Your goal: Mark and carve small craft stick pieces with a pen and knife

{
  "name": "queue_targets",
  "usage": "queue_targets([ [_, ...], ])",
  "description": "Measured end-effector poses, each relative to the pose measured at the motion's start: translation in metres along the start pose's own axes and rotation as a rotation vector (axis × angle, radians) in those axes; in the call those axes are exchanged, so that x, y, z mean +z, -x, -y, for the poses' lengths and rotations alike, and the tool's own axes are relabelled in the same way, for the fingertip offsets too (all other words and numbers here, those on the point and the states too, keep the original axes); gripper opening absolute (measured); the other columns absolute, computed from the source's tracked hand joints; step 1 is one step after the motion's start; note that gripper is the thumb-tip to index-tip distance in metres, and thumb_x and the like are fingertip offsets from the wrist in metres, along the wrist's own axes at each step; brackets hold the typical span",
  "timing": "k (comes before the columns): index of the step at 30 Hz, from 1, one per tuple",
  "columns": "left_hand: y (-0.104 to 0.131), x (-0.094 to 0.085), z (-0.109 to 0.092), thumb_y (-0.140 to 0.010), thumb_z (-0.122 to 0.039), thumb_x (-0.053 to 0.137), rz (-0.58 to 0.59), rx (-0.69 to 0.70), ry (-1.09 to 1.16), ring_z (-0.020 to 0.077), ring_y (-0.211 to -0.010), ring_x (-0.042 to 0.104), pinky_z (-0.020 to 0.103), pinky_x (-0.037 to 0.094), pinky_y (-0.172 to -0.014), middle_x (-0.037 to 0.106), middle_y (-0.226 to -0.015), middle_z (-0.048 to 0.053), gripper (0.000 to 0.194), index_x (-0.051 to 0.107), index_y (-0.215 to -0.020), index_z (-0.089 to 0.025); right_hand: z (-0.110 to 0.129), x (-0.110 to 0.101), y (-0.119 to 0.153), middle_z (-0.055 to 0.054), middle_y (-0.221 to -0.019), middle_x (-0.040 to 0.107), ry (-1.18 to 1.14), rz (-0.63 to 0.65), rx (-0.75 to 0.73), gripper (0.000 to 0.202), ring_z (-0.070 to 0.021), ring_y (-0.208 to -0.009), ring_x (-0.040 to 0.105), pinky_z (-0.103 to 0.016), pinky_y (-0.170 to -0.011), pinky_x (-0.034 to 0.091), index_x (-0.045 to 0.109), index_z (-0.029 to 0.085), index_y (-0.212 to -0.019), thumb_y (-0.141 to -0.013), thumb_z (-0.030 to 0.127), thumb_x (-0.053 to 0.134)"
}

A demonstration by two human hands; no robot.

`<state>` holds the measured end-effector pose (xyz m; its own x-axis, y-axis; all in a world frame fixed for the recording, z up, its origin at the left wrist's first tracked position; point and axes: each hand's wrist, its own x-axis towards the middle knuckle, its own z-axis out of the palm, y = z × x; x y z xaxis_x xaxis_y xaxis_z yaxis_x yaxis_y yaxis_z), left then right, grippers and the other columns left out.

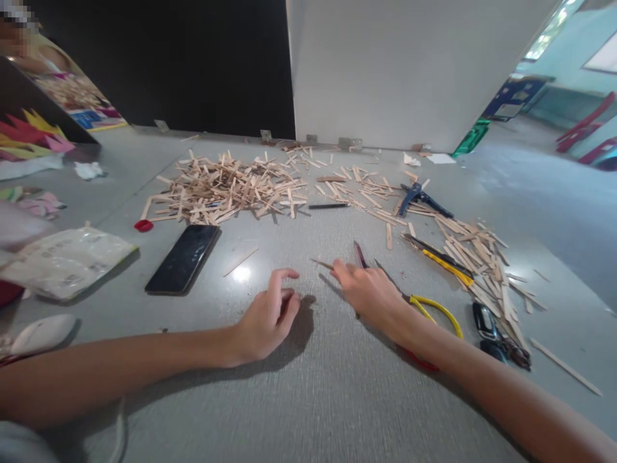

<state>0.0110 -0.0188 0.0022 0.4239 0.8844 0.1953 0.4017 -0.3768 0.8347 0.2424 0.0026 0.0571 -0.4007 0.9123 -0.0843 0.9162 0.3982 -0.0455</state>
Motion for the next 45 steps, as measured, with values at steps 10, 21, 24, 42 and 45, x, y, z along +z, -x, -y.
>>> queue_targets([
  [10,-0.001,0.000,0.000,-0.105,-0.028,0.039,0.027,-0.012,0.017,0.0147,-0.047,0.047,0.027,0.032,-0.056,0.049,-0.061,-0.011,0.021,0.037,-0.125,-0.022,0.006,-0.014,0.003,-0.007,-0.074,0.073,0.037,0.066,0.074,0.031,-0.0241,-0.063,0.071,-0.031,-0.055,0.024,0.067,0.020,-0.110,-0.114,0.028,0.037],
  [21,-0.001,0.001,0.002,-0.105,-0.026,0.040,0.000,0.013,0.007,0.0142,-0.047,0.049,0.026,0.033,-0.055,0.048,-0.060,-0.012,0.021,0.037,-0.125,-0.022,0.003,0.007,0.000,-0.007,-0.074,0.073,-0.063,-0.015,0.009,0.030,-0.0210,-0.061,0.068,-0.030,-0.056,0.028,0.065,0.019,-0.102,-0.113,0.023,0.036],
  [24,-0.001,0.001,0.002,-0.105,-0.028,0.039,-0.002,0.016,0.022,0.0128,-0.046,0.044,0.025,0.031,-0.053,0.043,-0.060,-0.014,0.021,0.036,-0.125,-0.022,-0.001,0.025,-0.003,-0.007,-0.073,0.071,-0.094,-0.125,-0.009,0.031,-0.0194,-0.059,0.065,-0.029,-0.056,0.031,0.063,0.019,-0.098,-0.112,0.021,0.036],
  [42,0.000,0.001,0.002,-0.105,-0.026,0.039,-0.012,0.024,0.033,0.0122,-0.045,0.041,0.025,0.029,-0.052,0.040,-0.059,-0.015,0.021,0.035,-0.125,-0.021,-0.006,0.041,-0.003,-0.007,-0.071,0.071,-0.143,-0.261,-0.158,0.036,-0.0178,-0.056,0.062,-0.028,-0.055,0.033,0.063,0.019,-0.098,-0.115,0.025,0.031],
  [45,0.000,0.002,0.001,-0.105,-0.025,0.038,-0.013,0.028,0.037,0.0120,-0.045,0.041,0.025,0.029,-0.052,0.041,-0.060,-0.015,0.022,0.033,-0.126,-0.021,-0.006,0.041,-0.002,-0.006,-0.071,0.070,-0.152,-0.252,-0.171,0.034,-0.0180,-0.057,0.062,-0.027,-0.055,0.033,0.062,0.019,-0.097,-0.114,0.024,0.034],
])
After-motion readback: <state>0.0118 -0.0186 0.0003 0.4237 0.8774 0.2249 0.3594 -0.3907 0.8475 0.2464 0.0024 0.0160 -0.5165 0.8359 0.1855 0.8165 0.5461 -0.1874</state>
